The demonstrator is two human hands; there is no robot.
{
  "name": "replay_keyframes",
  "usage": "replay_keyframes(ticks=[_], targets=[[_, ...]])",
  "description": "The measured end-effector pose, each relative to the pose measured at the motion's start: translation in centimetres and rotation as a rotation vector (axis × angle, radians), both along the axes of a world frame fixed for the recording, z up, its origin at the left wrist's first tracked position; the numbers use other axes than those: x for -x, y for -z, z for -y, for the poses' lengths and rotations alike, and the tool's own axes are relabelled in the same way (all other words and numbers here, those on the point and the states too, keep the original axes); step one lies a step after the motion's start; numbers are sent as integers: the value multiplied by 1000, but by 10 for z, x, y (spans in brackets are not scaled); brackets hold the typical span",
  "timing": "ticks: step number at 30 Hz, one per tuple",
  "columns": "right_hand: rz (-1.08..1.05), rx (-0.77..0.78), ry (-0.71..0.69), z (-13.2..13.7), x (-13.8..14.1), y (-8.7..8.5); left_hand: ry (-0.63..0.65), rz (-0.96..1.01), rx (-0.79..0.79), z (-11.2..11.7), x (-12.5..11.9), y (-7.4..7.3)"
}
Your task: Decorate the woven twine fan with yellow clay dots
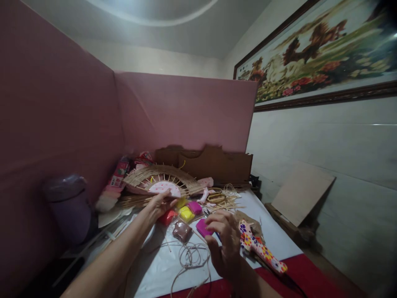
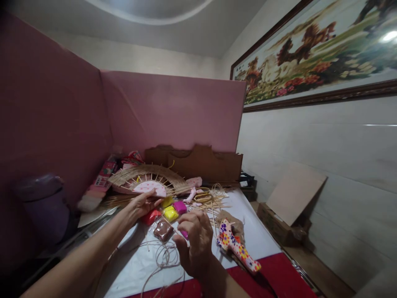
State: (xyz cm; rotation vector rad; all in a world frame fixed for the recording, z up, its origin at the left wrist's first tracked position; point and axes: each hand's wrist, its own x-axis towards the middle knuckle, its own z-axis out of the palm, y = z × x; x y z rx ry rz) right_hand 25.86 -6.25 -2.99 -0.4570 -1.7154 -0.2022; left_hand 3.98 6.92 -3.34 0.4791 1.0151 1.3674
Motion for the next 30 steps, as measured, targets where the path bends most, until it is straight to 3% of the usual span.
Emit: replay_keyframes(ticks=[5, 10, 13, 16, 19, 21, 26, 30], targets=[[-76, 76, 92, -9, 4, 5, -19, 0, 37, 11, -1, 0], [-158, 221, 113, -16, 4, 9, -40, -72, 37, 31, 1, -16], [-135, 374, 77, -16, 6, 10, -51, -153, -26, 55, -3, -24], [-51, 533, -21, -15, 11, 12, -1, -242, -127, 88, -16, -28], [-27, 717, -179, -15, 15, 13, 206, -498, -354, 119, -32, -25], [-49, 863, -331, -15, 16, 14, 269, -587, -471, 133, -40, -20], [-133, 1065, -648, -18, 17, 14, 242, -593, -564, 146, -45, -8], [-136, 1029, -685, -19, 18, 15, 269, -636, -561, 144, -43, 1]])
